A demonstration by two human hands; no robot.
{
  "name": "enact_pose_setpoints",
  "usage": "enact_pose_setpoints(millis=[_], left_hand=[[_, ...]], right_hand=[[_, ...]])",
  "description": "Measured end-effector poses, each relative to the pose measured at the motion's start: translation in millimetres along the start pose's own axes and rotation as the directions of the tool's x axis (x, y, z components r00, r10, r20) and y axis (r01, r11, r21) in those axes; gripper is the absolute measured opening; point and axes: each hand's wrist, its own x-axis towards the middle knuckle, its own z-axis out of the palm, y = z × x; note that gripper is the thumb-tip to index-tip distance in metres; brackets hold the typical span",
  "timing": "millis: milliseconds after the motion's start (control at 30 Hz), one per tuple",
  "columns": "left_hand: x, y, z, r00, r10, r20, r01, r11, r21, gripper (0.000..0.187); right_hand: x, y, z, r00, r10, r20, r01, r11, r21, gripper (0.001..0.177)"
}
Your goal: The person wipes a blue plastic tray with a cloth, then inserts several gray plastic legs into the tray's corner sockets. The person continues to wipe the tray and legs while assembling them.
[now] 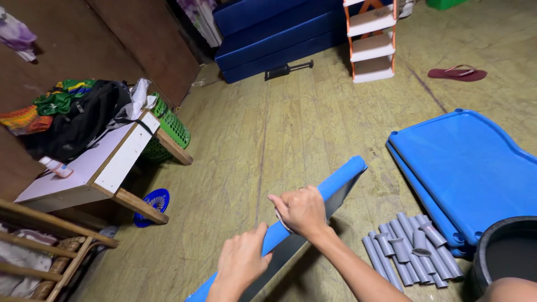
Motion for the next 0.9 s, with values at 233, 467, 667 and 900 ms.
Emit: enact_pose_setpoints(millis=[233, 467, 667, 900], left_hand=[[-12, -4, 11, 0.965, -0.057, -0.257, 0.025, 0.992, -0.127, 0.042], [-27, -26, 23, 0.97, -0.085, -0.228, 0.035, 0.977, -0.212, 0.055], [-15, -27, 41, 0.95, -0.156, -0.271, 0.092, 0.968, -0.235, 0.042], [-7, -31, 53, 0.98, -0.16, -0.121, 0.129, 0.965, -0.227, 0.054]], right_hand=[[28, -9, -36, 0.942, -0.296, -0.156, 0.29, 0.955, -0.061, 0.038], [98, 73, -93, 0.966, 0.0, -0.26, 0.0, 1.0, 0.002, 0.034], [79, 19, -77, 0.96, -0.196, -0.199, 0.179, 0.979, -0.102, 0.026], [70, 23, -102, 0.957, -0.282, -0.066, 0.279, 0.959, -0.046, 0.016]])
